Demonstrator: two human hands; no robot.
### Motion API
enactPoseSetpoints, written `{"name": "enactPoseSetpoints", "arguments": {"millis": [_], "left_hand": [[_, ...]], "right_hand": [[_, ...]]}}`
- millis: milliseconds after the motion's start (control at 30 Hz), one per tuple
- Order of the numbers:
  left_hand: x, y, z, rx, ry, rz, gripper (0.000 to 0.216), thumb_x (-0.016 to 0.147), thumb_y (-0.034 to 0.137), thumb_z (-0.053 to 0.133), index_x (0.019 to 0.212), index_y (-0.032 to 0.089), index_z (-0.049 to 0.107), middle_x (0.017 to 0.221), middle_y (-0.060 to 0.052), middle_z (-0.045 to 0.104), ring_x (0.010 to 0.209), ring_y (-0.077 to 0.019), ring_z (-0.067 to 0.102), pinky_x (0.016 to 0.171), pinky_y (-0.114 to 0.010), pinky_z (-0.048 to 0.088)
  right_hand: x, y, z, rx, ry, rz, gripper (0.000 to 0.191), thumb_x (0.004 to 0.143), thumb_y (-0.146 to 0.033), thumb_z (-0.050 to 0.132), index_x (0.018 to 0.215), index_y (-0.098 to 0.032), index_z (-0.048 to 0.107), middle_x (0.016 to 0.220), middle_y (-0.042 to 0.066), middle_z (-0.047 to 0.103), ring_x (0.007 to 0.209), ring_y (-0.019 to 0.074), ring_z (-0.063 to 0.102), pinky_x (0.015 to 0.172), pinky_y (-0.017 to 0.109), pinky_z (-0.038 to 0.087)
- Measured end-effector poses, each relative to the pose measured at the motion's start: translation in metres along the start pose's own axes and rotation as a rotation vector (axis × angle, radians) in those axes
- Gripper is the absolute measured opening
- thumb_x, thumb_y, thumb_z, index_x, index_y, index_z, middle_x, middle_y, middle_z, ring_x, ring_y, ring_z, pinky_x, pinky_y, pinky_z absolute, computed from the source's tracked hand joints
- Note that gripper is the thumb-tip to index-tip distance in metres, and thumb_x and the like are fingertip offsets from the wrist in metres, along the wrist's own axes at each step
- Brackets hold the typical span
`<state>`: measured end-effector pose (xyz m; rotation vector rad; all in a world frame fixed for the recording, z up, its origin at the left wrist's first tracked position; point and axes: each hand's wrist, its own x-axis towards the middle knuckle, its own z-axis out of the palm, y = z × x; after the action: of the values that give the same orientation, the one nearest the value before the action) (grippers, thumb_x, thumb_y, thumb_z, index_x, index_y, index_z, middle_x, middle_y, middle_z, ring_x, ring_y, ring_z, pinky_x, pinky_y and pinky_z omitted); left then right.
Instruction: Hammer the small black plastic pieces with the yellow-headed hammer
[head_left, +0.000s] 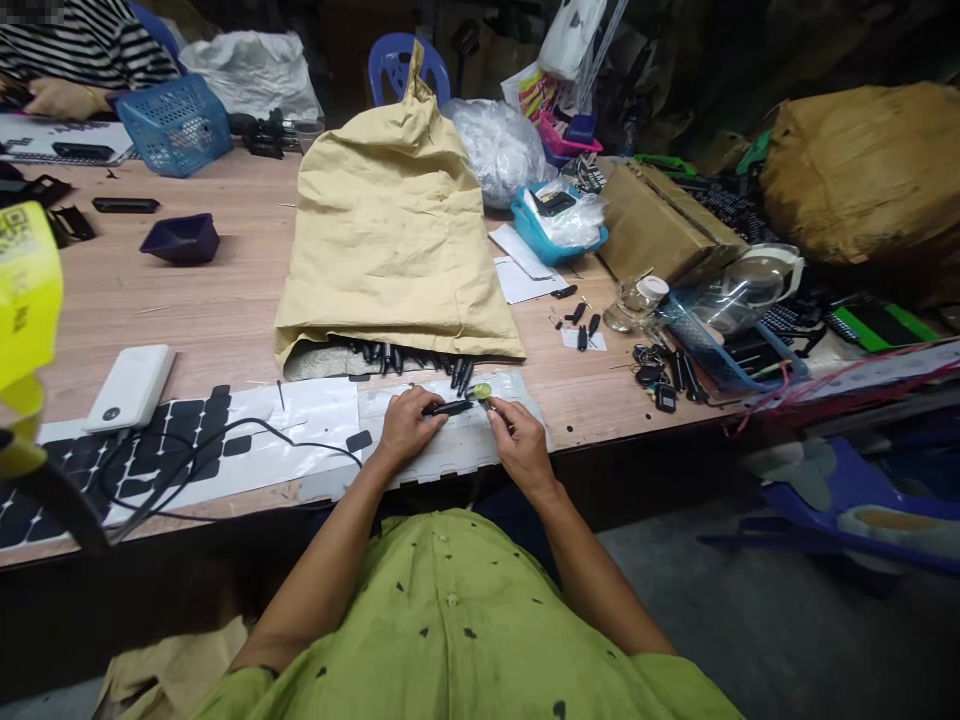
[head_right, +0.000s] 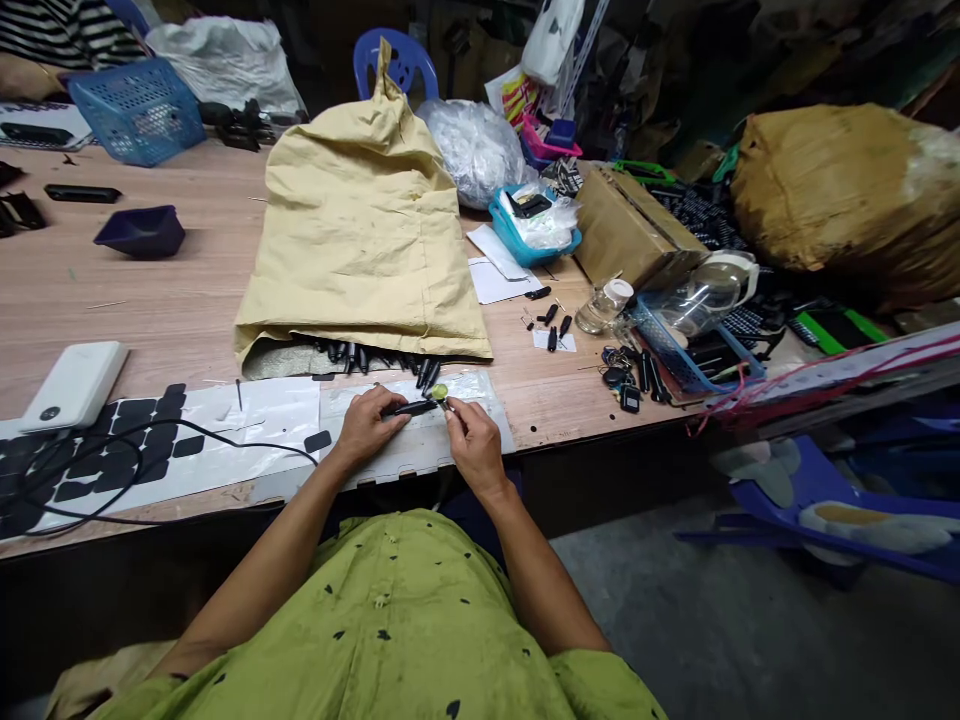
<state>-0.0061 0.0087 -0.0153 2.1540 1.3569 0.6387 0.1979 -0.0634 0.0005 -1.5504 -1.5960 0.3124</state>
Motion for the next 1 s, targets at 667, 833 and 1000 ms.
{"name": "enactPoseSetpoints", "arguments": {"millis": [667, 833, 1000], "left_hand": [[0.001, 0.006, 0.001, -0.01, 0.0, -0.05, 0.013, 0.082, 0.026, 0.069, 0.094, 0.026, 0.075, 0.09, -0.002, 0.071, 0.093, -0.0243, 0.065, 0.086, -0.037, 0.047], [0.001, 0.009, 0.001, -0.024, -0.017, -0.06, 0.016, 0.081, 0.024, 0.07, 0.096, 0.025, 0.075, 0.092, -0.003, 0.072, 0.095, -0.0249, 0.065, 0.088, -0.038, 0.047], [0.002, 0.007, 0.0, -0.033, -0.039, -0.059, 0.015, 0.088, 0.031, 0.065, 0.097, 0.025, 0.075, 0.092, -0.003, 0.071, 0.095, -0.025, 0.064, 0.088, -0.038, 0.046]], "right_hand": [[-0.005, -0.022, 0.019, -0.095, -0.093, -0.135, 0.03, 0.099, -0.025, 0.048, 0.114, -0.023, 0.075, 0.094, 0.006, 0.074, 0.089, 0.0185, 0.07, 0.081, 0.028, 0.056], [0.001, -0.007, 0.015, -0.175, -0.039, -0.101, 0.03, 0.099, -0.025, 0.048, 0.114, -0.024, 0.075, 0.097, 0.007, 0.073, 0.092, 0.0192, 0.068, 0.082, 0.029, 0.054], [0.018, 0.028, 0.003, -0.424, 0.101, -0.005, 0.031, 0.097, -0.02, 0.048, 0.111, -0.022, 0.075, 0.094, 0.009, 0.07, 0.089, 0.0223, 0.062, 0.081, 0.032, 0.049]]}}
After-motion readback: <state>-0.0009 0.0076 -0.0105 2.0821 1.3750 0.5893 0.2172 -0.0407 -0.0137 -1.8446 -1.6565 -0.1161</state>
